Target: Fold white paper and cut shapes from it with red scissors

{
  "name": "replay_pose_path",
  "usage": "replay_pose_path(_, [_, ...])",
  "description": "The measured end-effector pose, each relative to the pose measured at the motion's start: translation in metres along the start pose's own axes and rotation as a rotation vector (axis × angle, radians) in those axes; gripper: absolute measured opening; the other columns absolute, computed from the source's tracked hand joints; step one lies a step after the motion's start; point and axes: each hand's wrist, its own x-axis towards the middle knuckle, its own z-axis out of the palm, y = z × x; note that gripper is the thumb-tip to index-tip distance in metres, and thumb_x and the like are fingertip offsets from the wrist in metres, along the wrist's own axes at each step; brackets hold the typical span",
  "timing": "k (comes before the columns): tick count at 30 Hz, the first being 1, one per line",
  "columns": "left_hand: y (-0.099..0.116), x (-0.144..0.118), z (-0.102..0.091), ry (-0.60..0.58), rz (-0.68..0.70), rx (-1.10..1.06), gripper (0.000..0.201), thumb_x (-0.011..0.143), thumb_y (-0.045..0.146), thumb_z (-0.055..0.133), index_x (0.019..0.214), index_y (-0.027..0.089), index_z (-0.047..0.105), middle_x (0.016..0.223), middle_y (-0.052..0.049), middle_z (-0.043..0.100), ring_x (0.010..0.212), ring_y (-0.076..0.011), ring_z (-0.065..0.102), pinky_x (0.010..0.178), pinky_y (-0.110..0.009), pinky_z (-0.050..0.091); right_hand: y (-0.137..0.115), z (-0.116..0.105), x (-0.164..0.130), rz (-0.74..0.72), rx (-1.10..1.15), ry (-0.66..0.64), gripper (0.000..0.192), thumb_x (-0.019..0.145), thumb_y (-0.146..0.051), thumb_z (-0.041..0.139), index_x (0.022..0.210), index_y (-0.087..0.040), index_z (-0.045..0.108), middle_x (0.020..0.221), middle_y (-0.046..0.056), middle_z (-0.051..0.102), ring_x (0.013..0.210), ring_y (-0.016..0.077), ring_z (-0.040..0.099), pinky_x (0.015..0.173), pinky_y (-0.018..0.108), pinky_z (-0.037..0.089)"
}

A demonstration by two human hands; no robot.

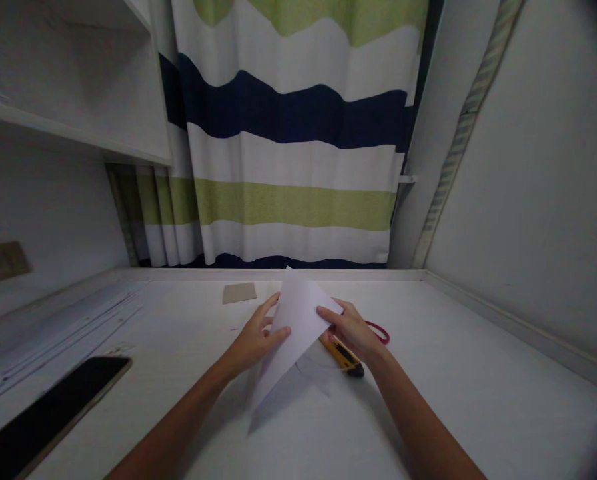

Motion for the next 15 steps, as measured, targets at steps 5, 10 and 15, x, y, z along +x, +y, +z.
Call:
replay_pose_path(5, [0.0042,0.0063,-0.0062,0.216,-0.045,-0.183,0.065,0.065,0.028,0.056,0.122,0.010,0.030,0.101,-0.012,0.055,0.083,-0.0173,0.055,0.076,-0.033,0.041,-0.0025,-0.0028,-0.0020,0.022,-0.073,0.032,0.028,0.066,-0.035,0.057,0.080,-0.011,0.050,0.052,-0.002,0.051,0.033,0.0048,0.044,0.031,0.016,0.032])
replay_pose_path(10, [0.0078,0.0072,-0.0098,0.219,-0.069,-0.219,0.038,0.064,0.026,0.057,0.097,0.007,0.053,0.069,-0.004,0.062,0.062,-0.0130,0.055,0.062,-0.027,0.044,-0.0047,-0.0021,-0.0030,0.010,-0.108,0.021,0.026,0.067,-0.035,0.056,0.077,-0.012,0.050,0.045,-0.005,0.047,0.030,0.0041,0.042,0.029,0.014,0.024])
replay_pose_path(15, [0.0109,0.0053,-0.0089,0.277,-0.050,-0.249,0.024,0.060,0.027,0.060,0.077,0.011,0.055,0.063,0.000,0.060,0.059,-0.0125,0.055,0.059,-0.027,0.045,-0.0073,-0.0001,-0.0041,-0.002,0.021,-0.025,0.024,0.067,-0.032,0.058,0.076,-0.012,0.050,0.051,-0.004,0.049,0.031,0.0029,0.041,0.031,0.015,0.029])
